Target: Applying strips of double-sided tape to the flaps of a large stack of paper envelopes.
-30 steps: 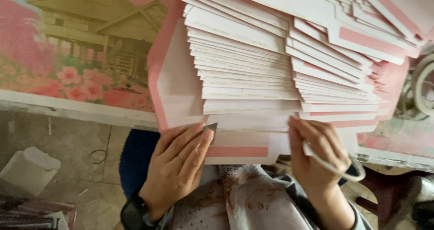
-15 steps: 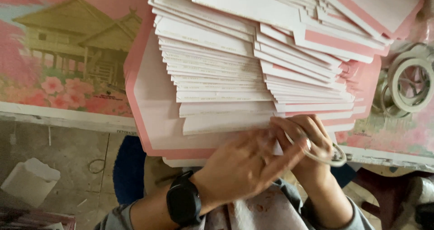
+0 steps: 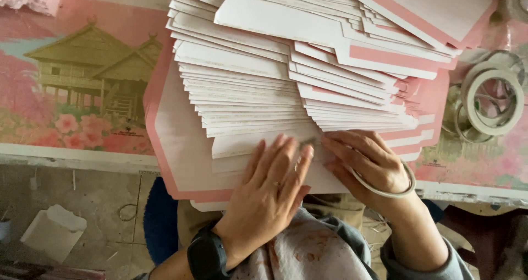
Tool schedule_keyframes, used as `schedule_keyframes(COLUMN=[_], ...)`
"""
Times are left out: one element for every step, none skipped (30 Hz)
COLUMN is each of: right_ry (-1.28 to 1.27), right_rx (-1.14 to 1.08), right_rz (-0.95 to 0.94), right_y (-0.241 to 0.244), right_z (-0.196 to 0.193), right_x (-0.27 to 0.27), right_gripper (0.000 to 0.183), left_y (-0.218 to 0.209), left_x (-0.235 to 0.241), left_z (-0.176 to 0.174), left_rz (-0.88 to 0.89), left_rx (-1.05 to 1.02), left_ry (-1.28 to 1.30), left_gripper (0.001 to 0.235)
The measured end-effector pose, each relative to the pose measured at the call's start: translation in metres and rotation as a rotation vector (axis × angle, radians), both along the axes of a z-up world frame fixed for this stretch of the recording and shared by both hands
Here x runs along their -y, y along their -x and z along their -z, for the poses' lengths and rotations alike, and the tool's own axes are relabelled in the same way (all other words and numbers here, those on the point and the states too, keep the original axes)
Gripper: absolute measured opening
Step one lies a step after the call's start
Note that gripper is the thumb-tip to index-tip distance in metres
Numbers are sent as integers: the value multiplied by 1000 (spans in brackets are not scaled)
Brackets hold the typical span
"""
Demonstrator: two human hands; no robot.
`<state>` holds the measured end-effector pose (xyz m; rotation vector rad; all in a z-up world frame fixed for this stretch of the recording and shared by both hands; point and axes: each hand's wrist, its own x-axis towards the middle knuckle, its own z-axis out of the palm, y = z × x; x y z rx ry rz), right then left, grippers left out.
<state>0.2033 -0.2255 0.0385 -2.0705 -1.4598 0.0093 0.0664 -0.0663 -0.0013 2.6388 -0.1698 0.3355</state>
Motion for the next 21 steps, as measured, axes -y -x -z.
schedule_keyframes(right_ry=[3,-29,-61,-58,-95,-132,-138,-277,-412,-416,-351,-283,-287,-216,-141,-141,-169,-197,-197,-215,-231], right_rx=[1,-13,-28,-29,121,271,269,116,-55,-72,-188,-303,-311,-342,-370,-374,-384,-393,-393,-314,-232], right_rz=[3,39,73,74,95,114,97,49,-1,-20,22,63,59,122,187,184,164,145,151,136,128], right_y=[3,7,11,16,23,30,38,46,57,59,61,62,65,67,69,71,73,74,76,77,78], right_z=[2,5,9,15,21,27,22,17,12,6,1,-4,3,10,16,18,20,22,23,24,24], right_x=[6,11,16,16,16,15,8,-1,-9,-20,-32,-44,-50,-55,-60,-67,-73,-79,-84,-89,-92], right_gripper=[25,23,23,23,12,4,4,6,12,12,11,13,13,15,17,17,17,18,18,16,15], left_y=[-3,-5,-6,-11,-13,-15,-14,-13,-8,4,14,24,36,48,59,69,78,87,87,86,84], left_x=[3,5,7,9,11,13,7,1,-5,-17,-30,-43,-48,-53,-58,-61,-63,-65,-68,-70,-72], left_z=[-2,-4,-5,-4,-3,-3,-4,-7,-10,-11,-11,-12,-7,-2,3,13,23,33,30,27,24], left_rz=[3,-44,-93,-92,-111,-131,-148,-89,-32,-53,-90,-127,-131,-214,-296,-299,-258,-216,-212,-176,-133], left_rx=[1,31,58,57,70,83,81,98,103,90,109,129,122,174,228,224,272,319,317,314,313], left_ry=[3,-49,-100,-97,-134,-170,-174,-90,-8,-14,53,119,114,123,135,133,136,139,142,155,172], left_gripper=[67,54,49,49,49,48,48,40,33,33,34,37,37,37,41,41,42,44,44,40,37])
